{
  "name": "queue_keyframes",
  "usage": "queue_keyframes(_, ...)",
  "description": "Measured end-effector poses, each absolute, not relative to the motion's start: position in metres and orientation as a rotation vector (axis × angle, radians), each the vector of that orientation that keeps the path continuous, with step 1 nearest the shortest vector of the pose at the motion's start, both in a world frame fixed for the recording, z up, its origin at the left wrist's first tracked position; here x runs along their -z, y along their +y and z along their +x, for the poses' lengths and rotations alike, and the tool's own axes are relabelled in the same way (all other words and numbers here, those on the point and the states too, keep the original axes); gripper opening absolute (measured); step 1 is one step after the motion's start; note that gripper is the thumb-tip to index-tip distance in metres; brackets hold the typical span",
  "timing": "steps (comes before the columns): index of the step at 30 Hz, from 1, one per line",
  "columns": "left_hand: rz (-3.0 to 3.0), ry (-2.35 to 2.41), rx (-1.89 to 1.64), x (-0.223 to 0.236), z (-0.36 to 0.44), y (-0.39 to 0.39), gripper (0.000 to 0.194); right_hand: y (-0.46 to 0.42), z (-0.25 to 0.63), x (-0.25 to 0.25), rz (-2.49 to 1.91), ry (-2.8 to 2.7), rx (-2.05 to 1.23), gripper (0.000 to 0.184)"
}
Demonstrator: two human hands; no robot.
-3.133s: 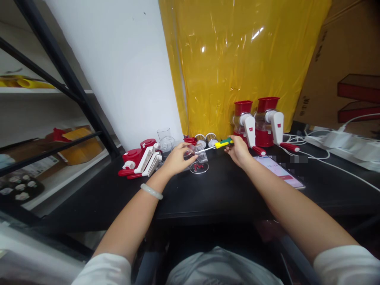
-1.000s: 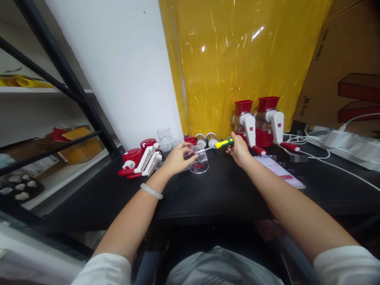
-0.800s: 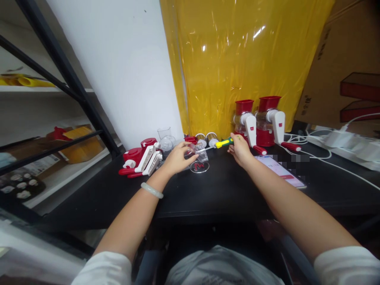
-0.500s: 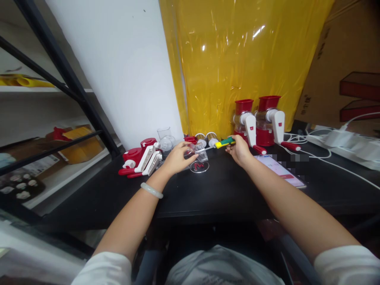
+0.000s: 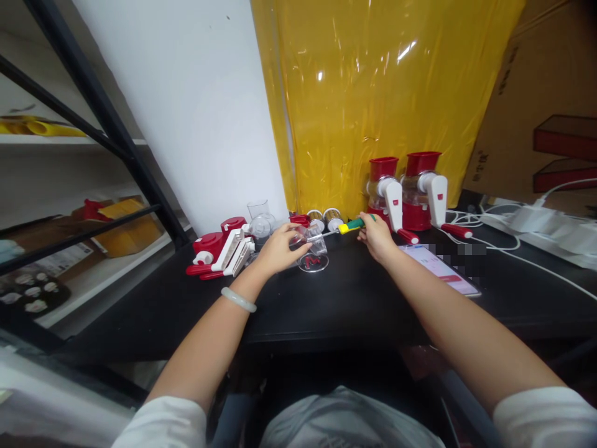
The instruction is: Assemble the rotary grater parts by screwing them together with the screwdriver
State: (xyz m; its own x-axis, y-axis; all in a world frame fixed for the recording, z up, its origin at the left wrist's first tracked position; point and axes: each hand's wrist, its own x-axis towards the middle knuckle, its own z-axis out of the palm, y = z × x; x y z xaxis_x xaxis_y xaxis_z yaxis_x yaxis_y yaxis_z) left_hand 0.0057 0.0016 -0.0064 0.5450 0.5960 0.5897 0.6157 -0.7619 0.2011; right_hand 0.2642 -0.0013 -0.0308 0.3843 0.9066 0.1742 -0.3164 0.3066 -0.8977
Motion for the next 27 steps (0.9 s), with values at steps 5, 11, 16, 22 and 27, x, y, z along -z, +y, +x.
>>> queue_keyframes(5, -2.732, -1.061, 1.033, 0.0062, 0.0057, 0.0009, 0.028, -0.0060, 0.2598, 0.0237, -0.889, -0.735, -0.949, 0.016)
queue_keyframes(11, -2.731, -1.064, 1.025, 0.0058, 0.0060, 0.0005, 0.028, -0.0056, 0.2606, 0.0232, -0.837, -0.711, -0.995, 0.006)
queue_keyframes(16, -2.728, -1.061, 1.029, 0.0065, 0.0059, 0.0016, 0.029, -0.0062, 0.2609, 0.0249, -0.944, -0.763, -0.909, 0.025)
queue_keyframes(22, -2.719, -1.048, 1.026, 0.0080, 0.0049, 0.0036, 0.029, -0.0060, 0.2611, 0.0282, -0.919, -0.796, -0.902, 0.040)
queue_keyframes(27, -2.723, -1.041, 1.031, 0.0080, 0.0050, 0.0035, 0.027, -0.0043, 0.2604, 0.0284, -0.902, -0.775, -0.925, 0.035)
